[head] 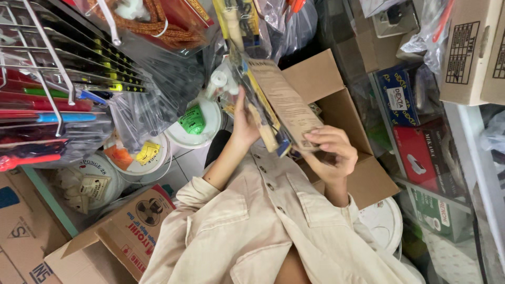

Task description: The person picks up packaged soldering irons and a small plastic toy, inspects the packaging, and places some items into a cardboard box while hanging others on a metal wire rack.

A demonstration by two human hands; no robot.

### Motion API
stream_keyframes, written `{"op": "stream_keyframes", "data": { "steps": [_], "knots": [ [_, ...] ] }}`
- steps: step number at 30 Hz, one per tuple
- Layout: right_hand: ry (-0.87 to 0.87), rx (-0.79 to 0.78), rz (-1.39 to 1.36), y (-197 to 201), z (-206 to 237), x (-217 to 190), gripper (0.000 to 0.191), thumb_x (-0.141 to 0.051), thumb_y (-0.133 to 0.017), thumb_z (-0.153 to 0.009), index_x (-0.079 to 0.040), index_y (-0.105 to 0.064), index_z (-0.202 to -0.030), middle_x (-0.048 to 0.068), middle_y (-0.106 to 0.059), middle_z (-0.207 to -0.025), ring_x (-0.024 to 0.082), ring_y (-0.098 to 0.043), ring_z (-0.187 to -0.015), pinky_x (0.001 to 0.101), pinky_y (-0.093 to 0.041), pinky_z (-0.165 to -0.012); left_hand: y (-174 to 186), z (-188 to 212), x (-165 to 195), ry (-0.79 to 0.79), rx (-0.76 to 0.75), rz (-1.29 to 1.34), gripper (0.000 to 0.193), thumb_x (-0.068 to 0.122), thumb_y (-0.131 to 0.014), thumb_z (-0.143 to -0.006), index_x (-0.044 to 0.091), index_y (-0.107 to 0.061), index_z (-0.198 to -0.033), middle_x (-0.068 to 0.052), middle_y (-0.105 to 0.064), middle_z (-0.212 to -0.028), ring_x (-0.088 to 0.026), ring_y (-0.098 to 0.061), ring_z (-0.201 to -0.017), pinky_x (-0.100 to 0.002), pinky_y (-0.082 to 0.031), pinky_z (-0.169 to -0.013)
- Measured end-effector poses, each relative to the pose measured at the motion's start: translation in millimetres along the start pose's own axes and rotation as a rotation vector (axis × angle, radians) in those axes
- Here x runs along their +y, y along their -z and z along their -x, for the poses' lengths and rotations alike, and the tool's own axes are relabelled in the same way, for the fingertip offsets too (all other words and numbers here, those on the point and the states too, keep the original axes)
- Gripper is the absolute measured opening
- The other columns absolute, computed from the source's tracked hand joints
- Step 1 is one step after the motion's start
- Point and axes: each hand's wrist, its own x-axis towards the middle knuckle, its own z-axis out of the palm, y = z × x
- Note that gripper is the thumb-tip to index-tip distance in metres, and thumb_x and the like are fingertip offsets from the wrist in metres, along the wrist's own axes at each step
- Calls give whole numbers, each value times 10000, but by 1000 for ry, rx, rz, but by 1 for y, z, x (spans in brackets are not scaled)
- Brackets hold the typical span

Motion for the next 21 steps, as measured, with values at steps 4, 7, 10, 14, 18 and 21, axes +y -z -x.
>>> {"op": "stream_keyframes", "data": {
  "steps": [4, 7, 10, 14, 18, 21],
  "knots": [
    [18, -2, 35, -2, 5, 8, 587, 76, -894, -735, -91, -431, -1055, 164, -704, -1050, 293, -655, -1031, 493, -519, -1035, 2, 0, 4, 22, 10, -30, 633, 575, -617, -975, 70, -602, -1357, -116, -665, -1304, -298, -612, -1224, -488, -457, -1095],
    [0, -26, 51, -4, 13, 8, 579, 85, -873, -718, -119, -422, -1018, 123, -703, -1023, 269, -642, -1031, 516, -467, -1096, -2, 1, 12, 0, -36, -5, 621, 552, -613, -1005, 56, -596, -1379, -122, -665, -1310, -290, -615, -1234, -473, -459, -1116],
    [12, -11, 46, -7, 15, 6, 562, 76, -875, -752, -138, -430, -1020, 90, -708, -1022, 250, -647, -1040, 518, -439, -1147, -6, 2, 16, -25, -32, 4, 599, 532, -603, -1001, 68, -591, -1379, -121, -668, -1312, -284, -624, -1229, -468, -463, -1116],
    [7, -92, 138, -4, 0, 1, 449, -2, -907, -702, -74, -624, -1044, 109, -710, -1000, 259, -657, -1047, 566, -415, -1167, -4, 2, 18, -37, -33, 0, 589, 513, -593, -995, 69, -587, -1382, -125, -667, -1333, -280, -630, -1243, -465, -464, -1125],
    [-77, -249, 394, 15, -22, -3, 382, -53, -894, -742, 0, -734, -1084, 169, -721, -1045, 303, -698, -1101, 483, -492, -1122, 4, 1, 20, -4, -144, 44, 547, 506, -583, -1101, 51, -585, -1405, -137, -658, -1317, -295, -617, -1247, -484, -456, -1132],
    [-219, -214, 424, 36, -25, -1, 320, -59, -871, -804, 40, -743, -1080, 159, -751, -1043, 242, -740, -1014, 340, -587, -947, 8, 6, 24, 46, -225, 25, 534, 509, -567, -1127, 63, -547, -1420, -149, -616, -1361, -316, -580, -1311, -562, -417, -1162]
  ]
}}
